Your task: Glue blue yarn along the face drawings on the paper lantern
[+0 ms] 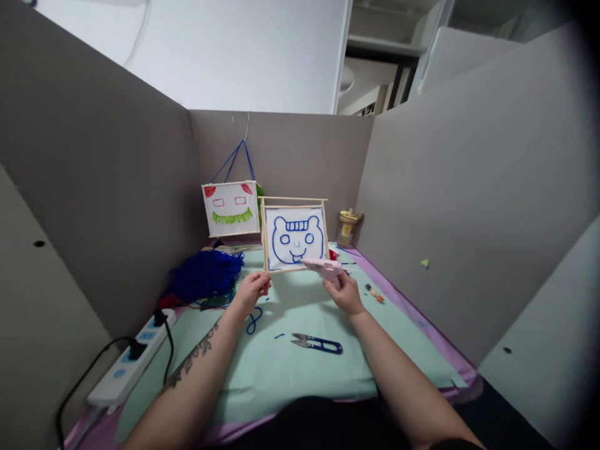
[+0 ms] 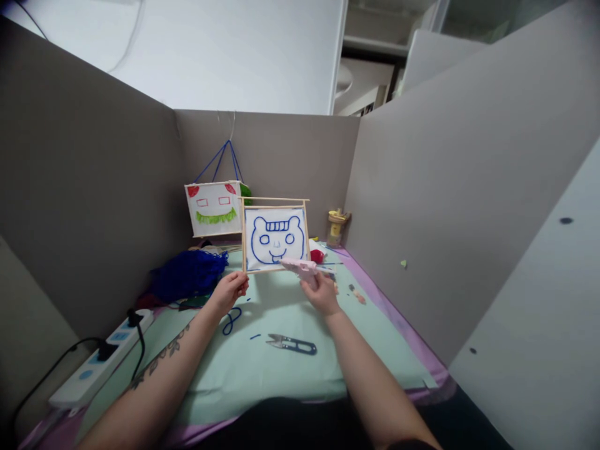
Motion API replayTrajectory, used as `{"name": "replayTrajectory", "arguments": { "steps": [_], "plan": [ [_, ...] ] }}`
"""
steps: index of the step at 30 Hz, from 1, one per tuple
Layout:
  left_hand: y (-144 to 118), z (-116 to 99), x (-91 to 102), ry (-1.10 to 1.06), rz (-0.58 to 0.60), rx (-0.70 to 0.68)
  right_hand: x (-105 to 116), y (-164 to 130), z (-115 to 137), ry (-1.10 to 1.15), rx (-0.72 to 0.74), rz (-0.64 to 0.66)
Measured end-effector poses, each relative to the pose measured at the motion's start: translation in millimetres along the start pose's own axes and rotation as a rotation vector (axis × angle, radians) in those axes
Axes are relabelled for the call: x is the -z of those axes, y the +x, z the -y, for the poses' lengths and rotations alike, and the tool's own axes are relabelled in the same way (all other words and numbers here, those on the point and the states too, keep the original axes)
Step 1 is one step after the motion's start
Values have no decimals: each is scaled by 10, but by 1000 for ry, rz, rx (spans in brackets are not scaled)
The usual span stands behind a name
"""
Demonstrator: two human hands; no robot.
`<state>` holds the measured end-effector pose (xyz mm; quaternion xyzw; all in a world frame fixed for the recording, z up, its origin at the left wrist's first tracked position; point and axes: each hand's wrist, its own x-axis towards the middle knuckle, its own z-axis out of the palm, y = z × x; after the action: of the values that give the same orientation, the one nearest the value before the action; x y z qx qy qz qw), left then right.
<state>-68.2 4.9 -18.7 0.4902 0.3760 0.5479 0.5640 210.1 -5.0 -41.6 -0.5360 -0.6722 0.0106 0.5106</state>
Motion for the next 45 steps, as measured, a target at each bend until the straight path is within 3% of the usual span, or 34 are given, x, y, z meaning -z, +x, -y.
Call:
{"name": "replayTrajectory", "arguments": {
  "steps": [25,45],
  "plan": [
    [4,3,-1,11,16,0,-24,-2,89,54,47,37],
    [-7,1,-7,10,17,0,-49,24,149,63,-4,20]
  ]
}}
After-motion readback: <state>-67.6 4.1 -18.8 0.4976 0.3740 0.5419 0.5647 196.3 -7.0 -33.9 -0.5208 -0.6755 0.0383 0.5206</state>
